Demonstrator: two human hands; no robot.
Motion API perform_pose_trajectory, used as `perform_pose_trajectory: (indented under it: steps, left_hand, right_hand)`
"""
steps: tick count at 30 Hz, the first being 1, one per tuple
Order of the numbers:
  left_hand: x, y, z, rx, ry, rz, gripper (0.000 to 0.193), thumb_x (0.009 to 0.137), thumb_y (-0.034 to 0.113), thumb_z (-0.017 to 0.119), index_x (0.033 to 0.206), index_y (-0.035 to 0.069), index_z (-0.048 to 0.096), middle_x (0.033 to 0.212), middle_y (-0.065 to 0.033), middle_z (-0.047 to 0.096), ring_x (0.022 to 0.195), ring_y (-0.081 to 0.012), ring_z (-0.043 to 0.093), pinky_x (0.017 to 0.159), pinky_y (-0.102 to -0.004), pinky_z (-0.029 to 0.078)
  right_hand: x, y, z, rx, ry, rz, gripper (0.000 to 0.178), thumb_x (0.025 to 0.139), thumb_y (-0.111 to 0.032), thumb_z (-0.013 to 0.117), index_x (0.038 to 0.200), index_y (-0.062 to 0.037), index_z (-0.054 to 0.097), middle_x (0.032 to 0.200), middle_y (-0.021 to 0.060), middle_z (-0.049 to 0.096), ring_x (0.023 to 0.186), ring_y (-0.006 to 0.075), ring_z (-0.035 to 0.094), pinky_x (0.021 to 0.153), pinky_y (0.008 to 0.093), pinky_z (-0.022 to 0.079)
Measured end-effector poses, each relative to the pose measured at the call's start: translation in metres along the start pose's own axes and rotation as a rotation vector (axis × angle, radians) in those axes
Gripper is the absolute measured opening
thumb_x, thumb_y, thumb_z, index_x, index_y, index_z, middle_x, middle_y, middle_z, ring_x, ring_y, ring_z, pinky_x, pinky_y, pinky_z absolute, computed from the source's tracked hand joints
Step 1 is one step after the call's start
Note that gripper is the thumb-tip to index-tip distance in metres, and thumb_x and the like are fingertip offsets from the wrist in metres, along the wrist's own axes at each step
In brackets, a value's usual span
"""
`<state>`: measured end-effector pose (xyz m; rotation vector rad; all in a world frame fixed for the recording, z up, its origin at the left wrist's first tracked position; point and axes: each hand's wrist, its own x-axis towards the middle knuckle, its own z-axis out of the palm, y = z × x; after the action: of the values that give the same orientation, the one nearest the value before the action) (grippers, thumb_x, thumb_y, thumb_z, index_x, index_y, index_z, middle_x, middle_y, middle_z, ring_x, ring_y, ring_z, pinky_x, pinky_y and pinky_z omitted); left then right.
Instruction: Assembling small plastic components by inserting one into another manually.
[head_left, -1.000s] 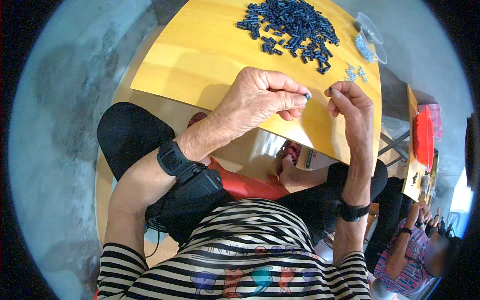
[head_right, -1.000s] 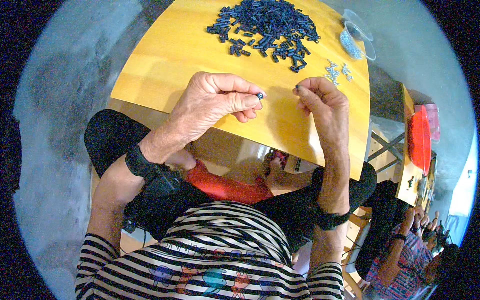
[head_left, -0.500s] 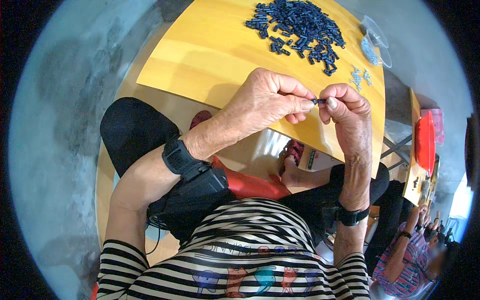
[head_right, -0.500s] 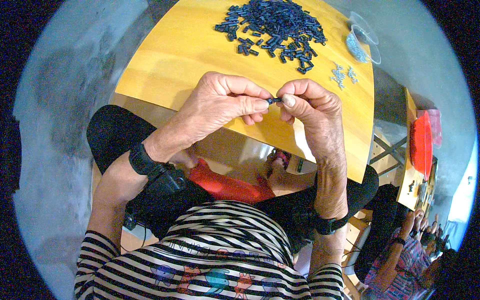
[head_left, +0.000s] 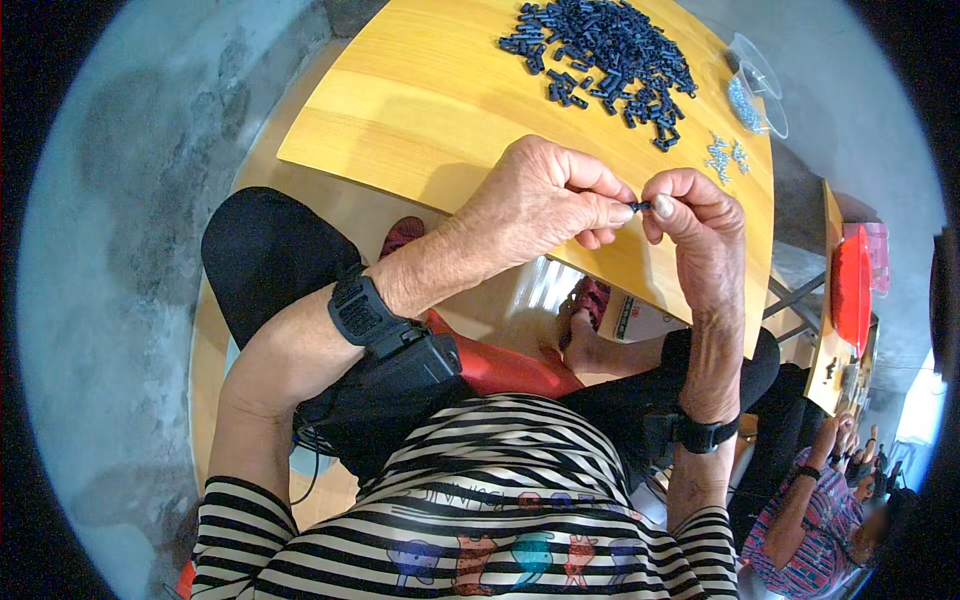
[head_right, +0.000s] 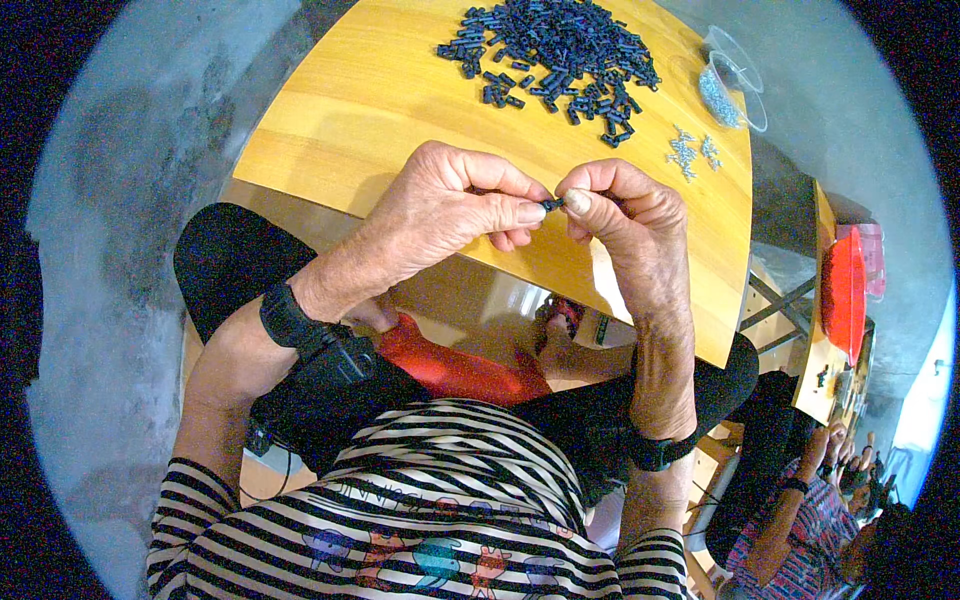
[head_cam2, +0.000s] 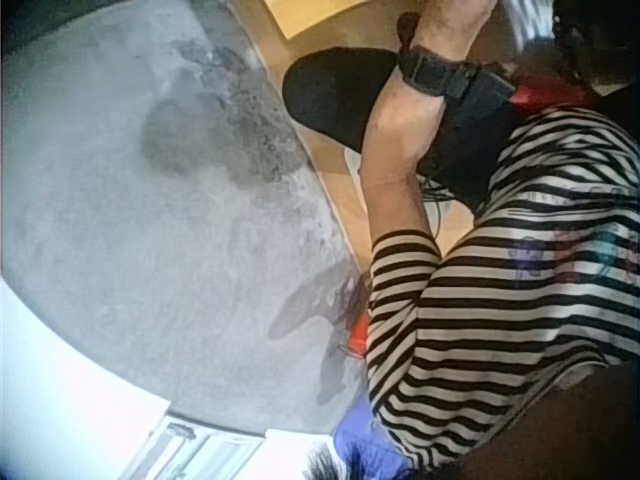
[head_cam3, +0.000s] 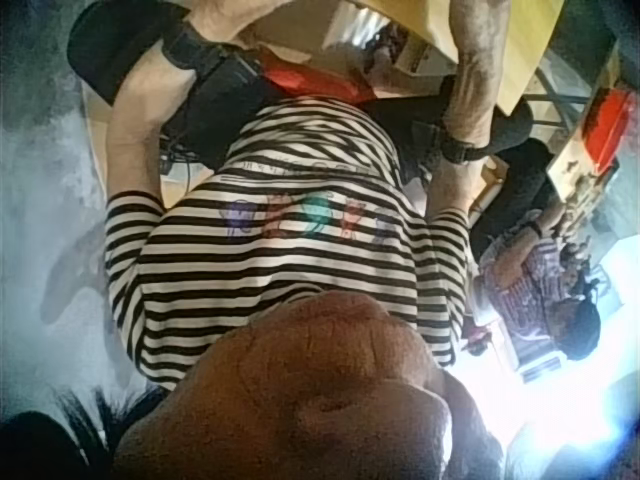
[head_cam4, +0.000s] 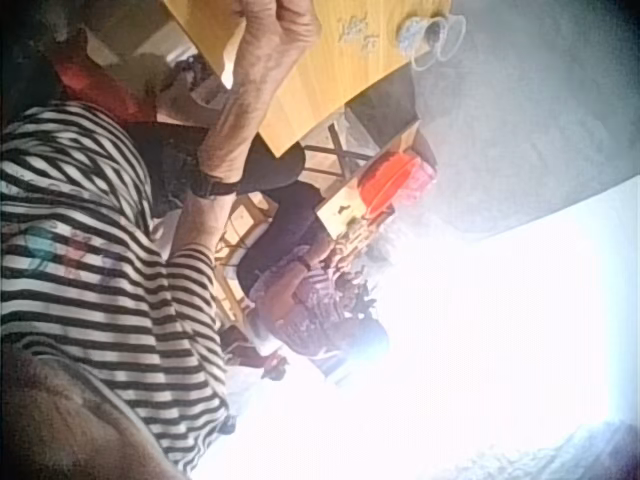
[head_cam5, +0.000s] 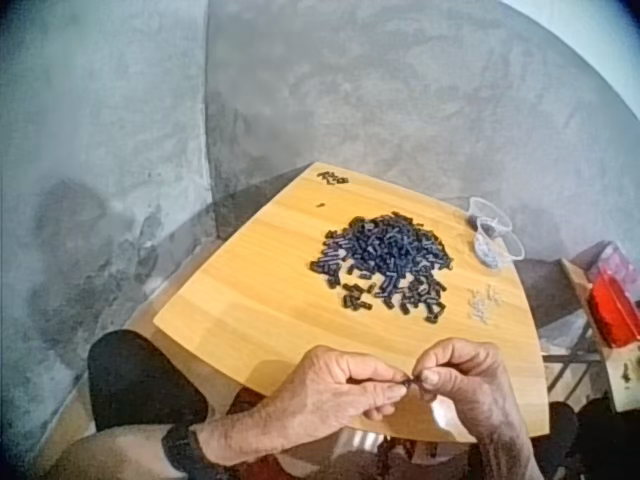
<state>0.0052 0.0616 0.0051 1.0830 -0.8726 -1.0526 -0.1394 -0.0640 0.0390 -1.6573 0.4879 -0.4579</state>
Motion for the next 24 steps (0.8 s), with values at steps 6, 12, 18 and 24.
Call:
perform_pose_trajectory:
  steps: [6,12,18,24]
  left_hand:
    - [-0.001,0.0,0.001,0.006,0.01,0.001,0.014,0.082,0.007,0.066,0.091,-0.004,0.067,0.07,-0.0076,0.065,0.061,-0.0108,0.062,0.056,-0.0223,0.052]
    - [-0.001,-0.004,0.0,0.023,0.011,-0.014,0.014,0.082,0.006,0.066,0.091,-0.005,0.067,0.071,-0.008,0.066,0.061,-0.0108,0.062,0.057,-0.0225,0.051]
    - [-0.001,-0.005,0.0,0.021,0.023,-0.019,0.015,0.082,0.006,0.066,0.091,-0.005,0.067,0.072,-0.0083,0.066,0.062,-0.0112,0.062,0.056,-0.0224,0.051]
    - [-0.003,-0.001,0.001,-0.015,0.022,-0.046,0.016,0.081,0.007,0.067,0.092,-0.005,0.067,0.072,-0.0083,0.066,0.061,-0.0113,0.061,0.056,-0.0226,0.051]
  right_hand:
    - [-0.004,-0.003,0.007,-0.106,0.053,-0.024,0.01,0.082,-0.008,0.066,0.085,-0.0001,0.062,0.072,0.001,0.058,0.062,0.0078,0.05,0.058,0.0203,0.041]
    - [-0.004,0.0,0.01,-0.169,0.056,-0.059,0.008,0.082,-0.008,0.066,0.085,-0.0008,0.063,0.073,-0.0006,0.06,0.063,0.0062,0.051,0.058,0.02,0.042]
    - [-0.002,0.003,0.01,-0.147,0.044,-0.029,0.008,0.081,-0.009,0.067,0.083,-0.0019,0.064,0.073,-0.0013,0.062,0.063,0.0055,0.052,0.058,0.0201,0.043]
    - [0.004,0.006,0.003,0.013,-0.03,0.059,0.009,0.08,-0.011,0.069,0.083,-0.0028,0.065,0.073,0.0,0.062,0.063,0.0065,0.053,0.059,0.0214,0.044]
